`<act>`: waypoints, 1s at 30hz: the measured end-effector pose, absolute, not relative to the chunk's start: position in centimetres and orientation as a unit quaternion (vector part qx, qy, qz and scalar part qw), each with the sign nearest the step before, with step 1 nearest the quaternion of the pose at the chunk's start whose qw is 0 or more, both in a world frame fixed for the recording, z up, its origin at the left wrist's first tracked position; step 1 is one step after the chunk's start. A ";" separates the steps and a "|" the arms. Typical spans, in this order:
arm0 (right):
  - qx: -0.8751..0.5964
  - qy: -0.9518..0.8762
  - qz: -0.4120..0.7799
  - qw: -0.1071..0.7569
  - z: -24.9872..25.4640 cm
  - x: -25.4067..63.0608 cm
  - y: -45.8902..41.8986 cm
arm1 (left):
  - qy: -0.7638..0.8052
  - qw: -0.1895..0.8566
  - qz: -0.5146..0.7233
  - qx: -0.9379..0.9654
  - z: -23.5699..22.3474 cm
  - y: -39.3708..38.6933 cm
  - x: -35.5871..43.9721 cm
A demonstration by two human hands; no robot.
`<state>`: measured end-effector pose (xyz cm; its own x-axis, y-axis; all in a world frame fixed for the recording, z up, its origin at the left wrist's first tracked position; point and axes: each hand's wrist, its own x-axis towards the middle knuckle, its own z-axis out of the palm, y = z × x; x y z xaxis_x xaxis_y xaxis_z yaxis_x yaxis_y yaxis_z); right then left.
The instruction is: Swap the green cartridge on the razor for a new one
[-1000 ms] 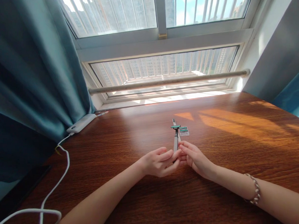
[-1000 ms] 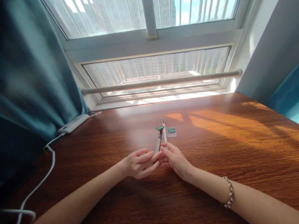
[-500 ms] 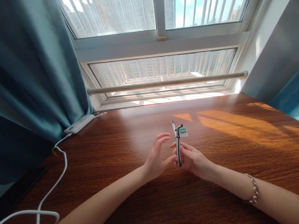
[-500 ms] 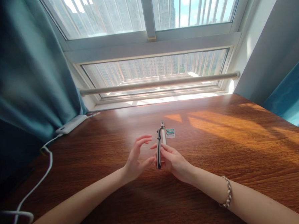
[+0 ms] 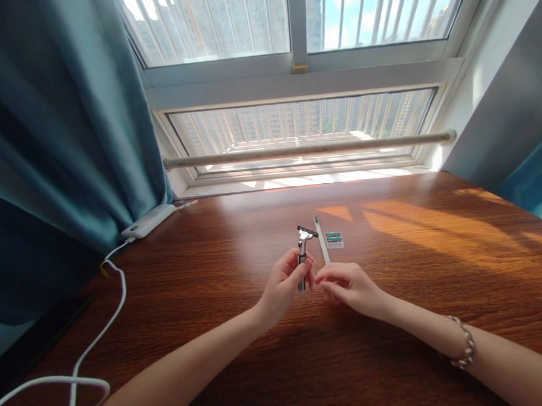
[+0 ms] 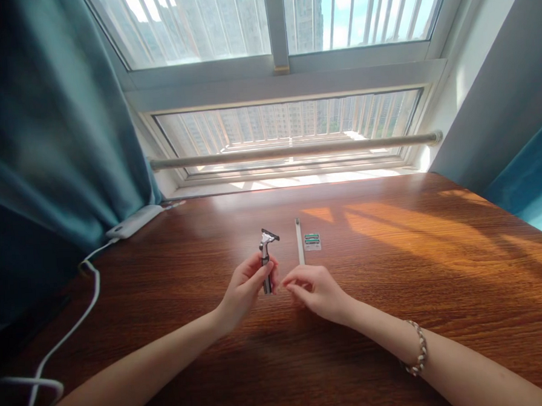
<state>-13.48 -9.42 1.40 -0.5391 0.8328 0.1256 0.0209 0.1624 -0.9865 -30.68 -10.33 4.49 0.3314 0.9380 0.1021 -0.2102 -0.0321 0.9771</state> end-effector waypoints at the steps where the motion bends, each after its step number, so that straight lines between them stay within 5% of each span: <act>1: -0.332 -0.662 0.551 0.385 1.7 -13.0 -9.0 | 0.330 0.625 0.464 0.534 4.5 -10.3 -30.7; 10: -0.200 -0.513 0.715 0.431 2.3 -11.4 -7.1 | 0.320 0.788 0.316 0.422 4.1 -11.8 -29.8; 30: -0.158 -0.451 0.780 0.405 1.7 -11.8 -8.0 | 0.290 0.856 0.248 0.349 3.6 -12.3 -29.3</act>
<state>-11.81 -7.96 1.65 -0.6218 0.7741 0.1190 -0.4893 -0.2653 -0.8308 -29.25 -12.30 3.63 0.7093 0.6264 -0.3231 -0.2215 0.6333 0.7415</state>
